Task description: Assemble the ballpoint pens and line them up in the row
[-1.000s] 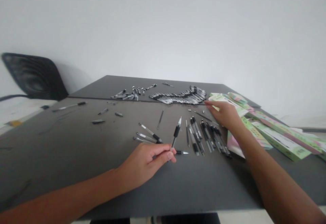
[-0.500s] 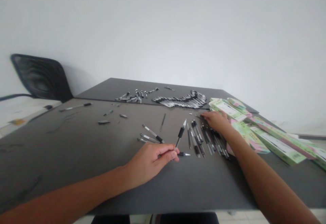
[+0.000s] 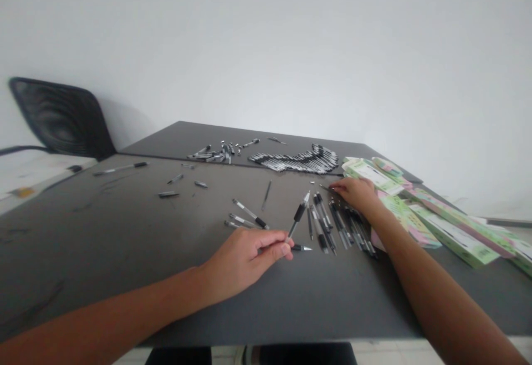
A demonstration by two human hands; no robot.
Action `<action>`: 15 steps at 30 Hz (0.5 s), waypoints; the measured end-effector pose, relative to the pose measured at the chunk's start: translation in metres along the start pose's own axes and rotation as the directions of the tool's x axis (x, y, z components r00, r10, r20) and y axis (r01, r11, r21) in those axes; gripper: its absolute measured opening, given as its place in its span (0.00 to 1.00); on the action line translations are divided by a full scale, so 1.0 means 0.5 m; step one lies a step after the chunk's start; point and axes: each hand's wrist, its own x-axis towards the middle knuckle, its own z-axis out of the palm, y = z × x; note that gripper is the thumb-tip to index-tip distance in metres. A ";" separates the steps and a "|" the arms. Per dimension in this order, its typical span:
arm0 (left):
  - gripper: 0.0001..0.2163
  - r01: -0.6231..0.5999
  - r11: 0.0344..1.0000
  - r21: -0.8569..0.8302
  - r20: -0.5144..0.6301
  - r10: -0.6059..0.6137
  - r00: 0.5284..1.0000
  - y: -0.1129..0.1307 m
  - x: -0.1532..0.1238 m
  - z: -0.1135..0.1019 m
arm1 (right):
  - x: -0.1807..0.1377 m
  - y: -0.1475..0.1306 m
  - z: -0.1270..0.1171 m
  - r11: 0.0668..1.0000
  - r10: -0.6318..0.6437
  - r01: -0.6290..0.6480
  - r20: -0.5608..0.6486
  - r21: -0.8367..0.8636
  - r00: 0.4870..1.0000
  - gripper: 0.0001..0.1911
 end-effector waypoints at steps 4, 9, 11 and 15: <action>0.13 -0.002 1.000 -0.013 -0.011 0.002 1.000 -0.001 0.001 -0.003 | -0.001 -0.003 0.004 1.000 -0.009 0.009 -0.021 -0.005 1.000 0.22; 0.12 -0.003 1.000 -0.003 -0.020 0.003 1.000 -0.003 0.003 -0.005 | 0.001 -0.006 0.004 1.000 0.000 0.000 -0.047 -0.004 0.999 0.25; 0.12 -0.003 1.000 0.002 -0.024 0.003 1.000 -0.004 0.003 -0.005 | 0.001 -0.005 0.003 1.000 -0.006 0.006 -0.050 0.008 0.999 0.24; 0.12 0.010 1.000 0.011 -0.035 -0.010 0.999 -0.004 0.000 -0.005 | 0.000 -0.004 0.001 0.999 -0.016 0.019 -0.053 0.050 0.998 0.23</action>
